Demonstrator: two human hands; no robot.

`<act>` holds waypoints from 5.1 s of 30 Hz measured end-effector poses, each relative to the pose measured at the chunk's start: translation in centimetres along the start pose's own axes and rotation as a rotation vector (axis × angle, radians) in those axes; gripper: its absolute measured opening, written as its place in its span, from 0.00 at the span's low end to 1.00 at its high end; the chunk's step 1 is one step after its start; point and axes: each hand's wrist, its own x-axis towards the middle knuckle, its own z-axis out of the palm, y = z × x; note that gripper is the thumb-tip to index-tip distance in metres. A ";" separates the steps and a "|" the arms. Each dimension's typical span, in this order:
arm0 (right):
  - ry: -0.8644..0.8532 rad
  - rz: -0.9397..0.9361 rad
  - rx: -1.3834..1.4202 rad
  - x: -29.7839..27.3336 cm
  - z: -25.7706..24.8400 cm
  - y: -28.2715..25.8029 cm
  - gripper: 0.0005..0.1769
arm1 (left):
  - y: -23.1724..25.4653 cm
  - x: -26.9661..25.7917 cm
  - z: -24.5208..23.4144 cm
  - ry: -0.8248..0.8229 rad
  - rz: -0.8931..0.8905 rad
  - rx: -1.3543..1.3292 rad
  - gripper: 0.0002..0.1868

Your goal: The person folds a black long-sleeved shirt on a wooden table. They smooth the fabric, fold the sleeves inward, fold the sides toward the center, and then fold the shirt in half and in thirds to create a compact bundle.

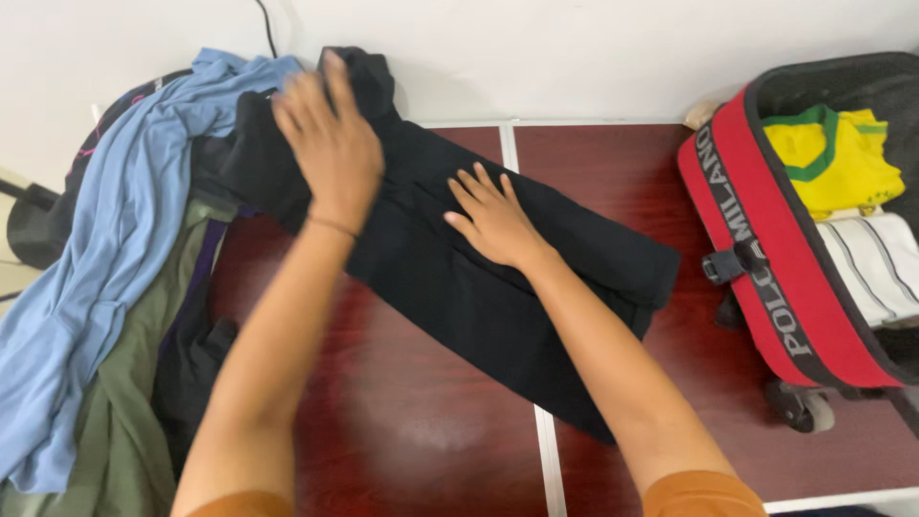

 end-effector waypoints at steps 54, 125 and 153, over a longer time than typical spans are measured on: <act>0.121 0.171 -0.175 -9.1 0.9 -5.4 0.36 | 1.5 -10.6 -0.8 -0.531 0.055 -0.355 0.32; 0.273 0.239 -0.115 -15.3 -3.8 5.8 0.30 | 11.6 -7.6 -9.5 -0.532 0.423 -0.958 0.13; 0.359 0.181 -0.188 -19.5 -5.9 3.9 0.22 | 7.4 -4.7 -0.7 -0.506 0.329 -0.839 0.11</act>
